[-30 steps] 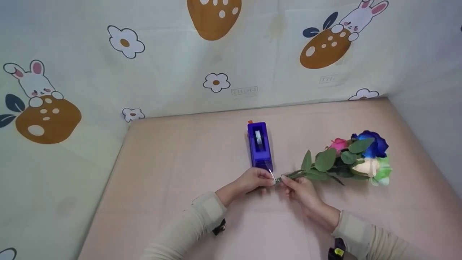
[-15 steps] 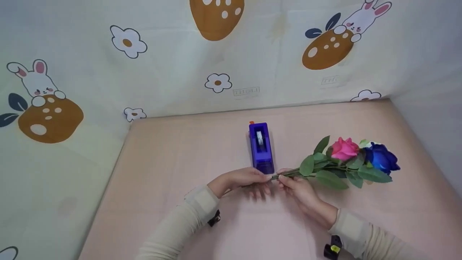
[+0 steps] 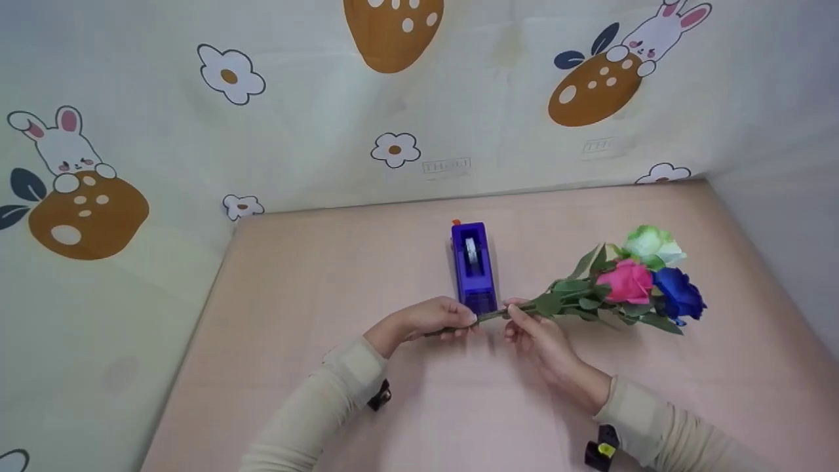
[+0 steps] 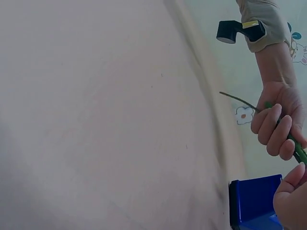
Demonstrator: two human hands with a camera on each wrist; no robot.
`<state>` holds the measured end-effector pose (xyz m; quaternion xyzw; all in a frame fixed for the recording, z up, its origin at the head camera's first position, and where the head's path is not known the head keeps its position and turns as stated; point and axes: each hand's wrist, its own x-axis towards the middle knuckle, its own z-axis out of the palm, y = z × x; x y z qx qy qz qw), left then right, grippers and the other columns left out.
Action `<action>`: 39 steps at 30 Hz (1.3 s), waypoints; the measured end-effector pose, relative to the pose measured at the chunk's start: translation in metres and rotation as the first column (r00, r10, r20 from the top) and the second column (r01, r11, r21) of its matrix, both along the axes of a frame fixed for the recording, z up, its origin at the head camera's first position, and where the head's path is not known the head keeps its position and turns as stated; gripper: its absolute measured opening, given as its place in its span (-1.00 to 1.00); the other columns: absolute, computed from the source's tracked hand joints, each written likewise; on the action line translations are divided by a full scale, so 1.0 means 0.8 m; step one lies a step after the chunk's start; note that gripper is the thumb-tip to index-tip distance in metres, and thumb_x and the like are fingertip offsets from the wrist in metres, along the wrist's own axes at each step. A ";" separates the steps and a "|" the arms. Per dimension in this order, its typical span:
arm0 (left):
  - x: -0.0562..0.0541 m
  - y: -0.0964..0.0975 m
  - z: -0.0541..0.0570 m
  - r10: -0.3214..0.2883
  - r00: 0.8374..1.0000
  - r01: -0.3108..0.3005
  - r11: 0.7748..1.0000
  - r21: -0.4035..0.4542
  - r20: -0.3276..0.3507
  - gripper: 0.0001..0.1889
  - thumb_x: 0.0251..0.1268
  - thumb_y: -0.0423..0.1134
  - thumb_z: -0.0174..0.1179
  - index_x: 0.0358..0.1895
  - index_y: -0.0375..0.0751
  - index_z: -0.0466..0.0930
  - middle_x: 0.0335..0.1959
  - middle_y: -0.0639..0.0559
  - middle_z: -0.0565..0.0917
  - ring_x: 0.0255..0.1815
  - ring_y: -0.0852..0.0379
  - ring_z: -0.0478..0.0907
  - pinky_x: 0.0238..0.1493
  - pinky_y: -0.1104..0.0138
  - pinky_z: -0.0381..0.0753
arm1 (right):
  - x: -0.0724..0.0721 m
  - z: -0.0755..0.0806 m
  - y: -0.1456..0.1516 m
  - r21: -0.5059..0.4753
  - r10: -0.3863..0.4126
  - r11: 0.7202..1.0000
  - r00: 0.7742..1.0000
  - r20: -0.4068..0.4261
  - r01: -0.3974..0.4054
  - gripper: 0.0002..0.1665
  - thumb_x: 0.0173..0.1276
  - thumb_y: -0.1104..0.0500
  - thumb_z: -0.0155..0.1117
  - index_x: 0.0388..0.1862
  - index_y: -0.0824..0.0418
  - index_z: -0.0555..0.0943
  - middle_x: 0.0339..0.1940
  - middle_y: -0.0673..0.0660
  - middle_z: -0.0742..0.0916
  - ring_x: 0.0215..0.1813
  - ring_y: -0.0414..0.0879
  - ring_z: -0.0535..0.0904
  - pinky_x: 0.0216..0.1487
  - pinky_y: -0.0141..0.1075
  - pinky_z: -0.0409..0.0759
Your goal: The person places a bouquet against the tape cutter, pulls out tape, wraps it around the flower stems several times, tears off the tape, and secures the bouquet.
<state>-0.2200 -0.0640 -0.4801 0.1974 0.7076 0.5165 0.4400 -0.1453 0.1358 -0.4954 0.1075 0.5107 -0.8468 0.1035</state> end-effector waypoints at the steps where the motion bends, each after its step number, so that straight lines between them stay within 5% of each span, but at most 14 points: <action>1: 0.000 0.000 0.000 0.007 1.000 -0.007 1.000 0.001 -0.014 -0.63 0.36 -0.25 -0.02 -0.11 -0.65 0.43 -0.66 0.15 0.42 -0.68 0.29 0.25 -0.56 0.44 0.26 | 0.000 0.000 -0.001 -0.020 -0.027 0.999 1.000 0.005 0.028 -0.94 0.31 0.22 0.16 -0.25 0.12 0.57 -0.57 0.02 0.57 -0.52 -0.20 0.48 -0.38 -0.43 0.46; 6: 0.004 0.006 -0.001 0.103 0.994 -0.102 0.995 0.018 -0.026 -0.70 0.28 -0.35 0.08 -0.12 -0.64 0.47 -0.62 0.10 0.49 -0.70 0.30 0.37 -0.58 0.46 0.40 | -0.001 0.000 -0.003 -0.099 -0.081 0.992 0.996 0.021 0.083 -0.84 0.37 0.27 0.06 -0.29 0.15 0.61 -0.62 0.00 0.54 -0.54 -0.22 0.44 -0.39 -0.45 0.43; 12: 0.010 0.012 -0.005 0.241 0.966 -0.240 0.971 0.022 -0.096 -0.77 0.14 -0.38 0.22 -0.19 -0.52 0.58 -0.58 0.08 0.55 -0.69 0.28 0.45 -0.59 0.46 0.47 | -0.001 -0.003 -0.002 -0.171 -0.067 0.982 0.996 0.053 0.075 -0.69 0.43 0.28 -0.09 -0.25 0.00 0.61 -0.57 0.00 0.49 -0.48 -0.24 0.39 -0.38 -0.45 0.37; 20: 0.006 0.004 -0.009 0.099 0.977 -0.102 0.995 -0.007 -0.191 -0.57 0.43 -0.15 -0.12 -0.13 -0.52 0.55 -0.54 0.00 0.57 -0.60 0.25 0.40 -0.52 0.42 0.37 | -0.001 -0.007 0.000 -0.242 -0.064 0.968 0.998 0.003 0.063 -0.71 0.45 0.25 -0.17 -0.19 0.04 0.54 -0.43 0.03 0.47 -0.37 -0.21 0.39 -0.30 -0.41 0.38; 26: 0.004 0.002 -0.017 0.178 0.955 -0.174 0.984 0.038 -0.237 -0.72 0.32 -0.30 0.04 -0.19 -0.55 0.57 -0.60 0.13 0.48 -0.55 0.22 0.30 -0.46 0.41 0.29 | -0.005 -0.002 -0.006 -0.197 -0.080 0.976 0.995 0.062 0.091 -0.80 0.47 0.23 -0.16 -0.04 0.15 0.40 -0.36 0.01 0.52 -0.38 -0.21 0.40 -0.32 -0.41 0.39; 30: 0.008 0.005 -0.021 0.259 0.922 -0.259 0.965 0.040 -0.286 -0.80 0.20 -0.36 0.17 -0.21 -0.47 0.63 -0.59 0.11 0.49 -0.56 0.26 0.33 -0.49 0.45 0.33 | -0.008 0.003 -0.010 -0.184 -0.116 0.973 0.984 0.136 0.140 -0.85 0.46 0.17 -0.12 -0.10 0.17 0.39 -0.36 -0.05 0.63 -0.45 -0.24 0.40 -0.39 -0.44 0.38; 36: 0.017 0.018 -0.024 0.416 0.823 -0.429 0.901 0.058 -0.387 -0.85 0.02 -0.35 0.32 -0.35 -0.39 0.67 -0.56 0.06 0.59 -0.57 0.29 0.39 -0.50 0.48 0.40 | -0.012 0.007 -0.008 -0.245 -0.151 0.952 0.977 0.149 0.185 -0.79 0.43 0.19 -0.07 -0.37 0.09 0.51 -0.37 -0.04 0.69 -0.49 -0.24 0.40 -0.42 -0.44 0.40; 39: 0.017 0.017 -0.023 0.396 0.816 -0.414 0.909 0.051 -0.421 -0.82 0.12 -0.27 0.26 -0.33 -0.37 0.66 -0.46 -0.07 0.65 -0.50 0.24 0.43 -0.44 0.46 0.42 | -0.013 0.006 -0.005 -0.303 -0.133 0.939 0.984 0.117 0.163 -0.75 0.43 0.22 -0.11 -0.36 0.10 0.53 -0.32 -0.02 0.69 -0.46 -0.24 0.41 -0.38 -0.44 0.41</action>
